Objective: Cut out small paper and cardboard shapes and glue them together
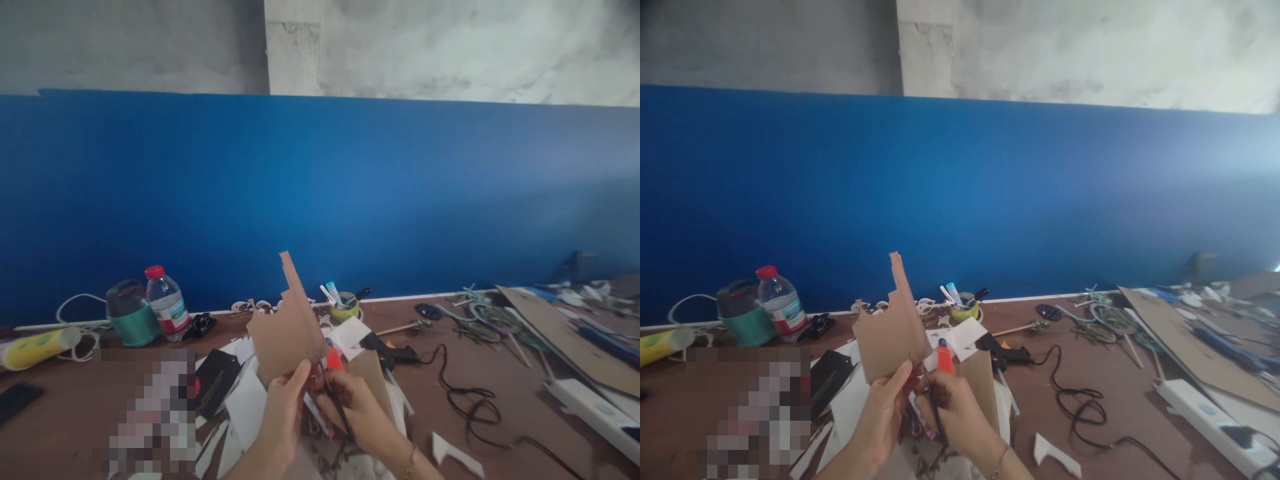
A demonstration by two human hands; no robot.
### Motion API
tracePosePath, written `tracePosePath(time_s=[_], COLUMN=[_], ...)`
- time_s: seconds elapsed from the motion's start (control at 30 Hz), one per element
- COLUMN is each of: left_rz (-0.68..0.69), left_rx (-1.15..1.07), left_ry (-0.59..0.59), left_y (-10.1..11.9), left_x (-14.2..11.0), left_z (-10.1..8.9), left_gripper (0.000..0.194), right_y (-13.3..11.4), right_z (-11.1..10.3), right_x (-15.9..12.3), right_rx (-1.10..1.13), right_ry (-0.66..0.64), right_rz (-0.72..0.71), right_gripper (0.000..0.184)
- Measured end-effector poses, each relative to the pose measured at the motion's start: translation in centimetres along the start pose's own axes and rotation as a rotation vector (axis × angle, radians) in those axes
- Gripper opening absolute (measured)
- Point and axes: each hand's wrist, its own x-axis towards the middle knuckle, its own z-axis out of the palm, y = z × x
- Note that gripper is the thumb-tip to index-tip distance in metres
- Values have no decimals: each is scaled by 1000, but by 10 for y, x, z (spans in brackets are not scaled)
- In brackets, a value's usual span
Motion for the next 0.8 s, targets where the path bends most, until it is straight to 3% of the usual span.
tracePosePath(time_s=[0.17, 0.37, 0.5, 0.67, 0.8], left_rz=[14, 47, 59, 184, 143], left_rx=[11, 51, 141, 313, 371], left_ry=[14, 15, 53, 64, 67], left_y=[1, 3, 7, 9, 7], left_x=[0, 2, 4, 8, 9], left_z=[-2, -3, -6, -15, -16], left_gripper=[32, 31, 34, 37, 32], right_y=[6, 4, -3, -5, -5], right_z=[1, 1, -2, -5, -6], right_x=[0, -1, -2, -3, -2], right_rx=[-52, -88, -132, -178, -250], right_ry=[47, 78, 66, 45, 79], right_rz=[-73, -44, -21, -16, -30], right_gripper=[20, 22, 22, 15, 13])
